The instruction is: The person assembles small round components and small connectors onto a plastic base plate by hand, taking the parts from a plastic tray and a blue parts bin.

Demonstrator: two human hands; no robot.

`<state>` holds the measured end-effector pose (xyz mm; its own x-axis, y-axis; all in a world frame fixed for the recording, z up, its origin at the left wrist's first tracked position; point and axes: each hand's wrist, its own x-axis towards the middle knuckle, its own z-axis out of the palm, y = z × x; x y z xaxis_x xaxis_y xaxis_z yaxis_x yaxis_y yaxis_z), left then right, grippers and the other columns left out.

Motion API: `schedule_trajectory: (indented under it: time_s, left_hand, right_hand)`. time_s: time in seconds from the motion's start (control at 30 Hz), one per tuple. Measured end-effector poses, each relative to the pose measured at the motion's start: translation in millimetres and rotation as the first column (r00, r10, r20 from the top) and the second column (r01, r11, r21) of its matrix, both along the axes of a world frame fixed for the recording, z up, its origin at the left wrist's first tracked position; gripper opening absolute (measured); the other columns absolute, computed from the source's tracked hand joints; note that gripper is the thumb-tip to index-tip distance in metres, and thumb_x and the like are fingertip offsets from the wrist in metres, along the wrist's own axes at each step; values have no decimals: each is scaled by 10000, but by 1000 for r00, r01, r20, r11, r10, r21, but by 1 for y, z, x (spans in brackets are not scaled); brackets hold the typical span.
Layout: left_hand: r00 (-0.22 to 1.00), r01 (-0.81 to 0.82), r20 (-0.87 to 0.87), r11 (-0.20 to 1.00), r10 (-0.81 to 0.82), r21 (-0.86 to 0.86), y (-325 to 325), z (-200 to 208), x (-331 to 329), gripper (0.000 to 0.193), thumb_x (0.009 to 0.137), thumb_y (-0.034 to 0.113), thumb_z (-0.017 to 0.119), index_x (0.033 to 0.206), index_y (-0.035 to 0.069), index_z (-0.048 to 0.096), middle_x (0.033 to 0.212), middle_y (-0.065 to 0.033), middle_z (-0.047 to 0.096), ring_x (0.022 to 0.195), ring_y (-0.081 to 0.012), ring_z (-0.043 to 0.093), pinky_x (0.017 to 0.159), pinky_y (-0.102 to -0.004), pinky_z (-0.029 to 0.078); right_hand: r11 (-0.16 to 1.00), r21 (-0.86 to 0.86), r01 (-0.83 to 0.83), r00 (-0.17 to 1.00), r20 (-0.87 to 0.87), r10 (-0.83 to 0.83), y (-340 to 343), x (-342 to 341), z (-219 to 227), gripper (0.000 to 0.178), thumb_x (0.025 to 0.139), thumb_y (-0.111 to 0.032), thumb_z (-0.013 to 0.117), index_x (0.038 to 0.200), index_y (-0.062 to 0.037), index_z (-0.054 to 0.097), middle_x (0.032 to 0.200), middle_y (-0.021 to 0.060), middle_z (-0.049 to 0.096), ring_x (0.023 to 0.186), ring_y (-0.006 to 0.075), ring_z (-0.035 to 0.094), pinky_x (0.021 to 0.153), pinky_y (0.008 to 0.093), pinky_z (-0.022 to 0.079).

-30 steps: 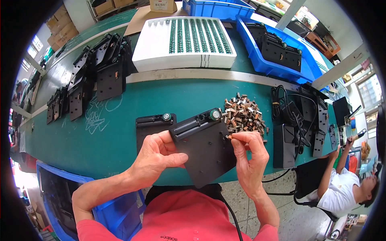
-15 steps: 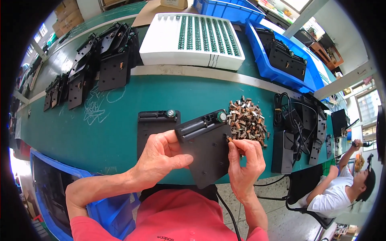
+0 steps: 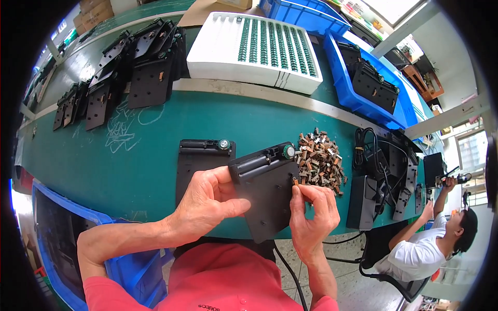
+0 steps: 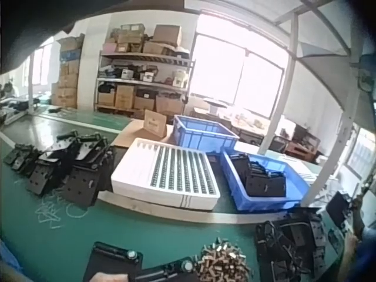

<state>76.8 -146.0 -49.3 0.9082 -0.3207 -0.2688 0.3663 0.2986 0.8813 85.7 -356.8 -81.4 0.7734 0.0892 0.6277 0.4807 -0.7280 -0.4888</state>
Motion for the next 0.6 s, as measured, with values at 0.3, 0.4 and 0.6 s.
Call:
schedule_trajectory:
  time_s: [0.3,0.4,0.6]
  left_hand:
    - [1000,-7,-13,1000,7,1,-2,4,0,362,810,-25,612,1170,-21,574,1052,-37,660,915,-86,618,796,-262,512]
    - [1000,2,-16,1000,-2,-1,-1,4,0,364,812,-23,612,1173,-25,571,1054,-41,661,911,-86,620,793,-262,513]
    - [999,45,-11,998,-45,36,3,1,0,370,847,16,652,1196,-41,543,1107,-96,644,972,-150,625,856,-336,533]
  right_hand:
    - [997,78,16,1000,-21,-15,0,1,0,158,748,36,738,863,-20,645,775,74,625,666,204,575,579,299,456]
    - [999,42,7,999,49,-9,0,2,-5,168,746,34,745,879,-19,657,780,78,627,672,204,580,581,298,460]
    - [1000,3,-6,999,40,6,1,2,-3,175,737,36,752,878,-23,667,779,80,635,673,196,593,579,289,467]
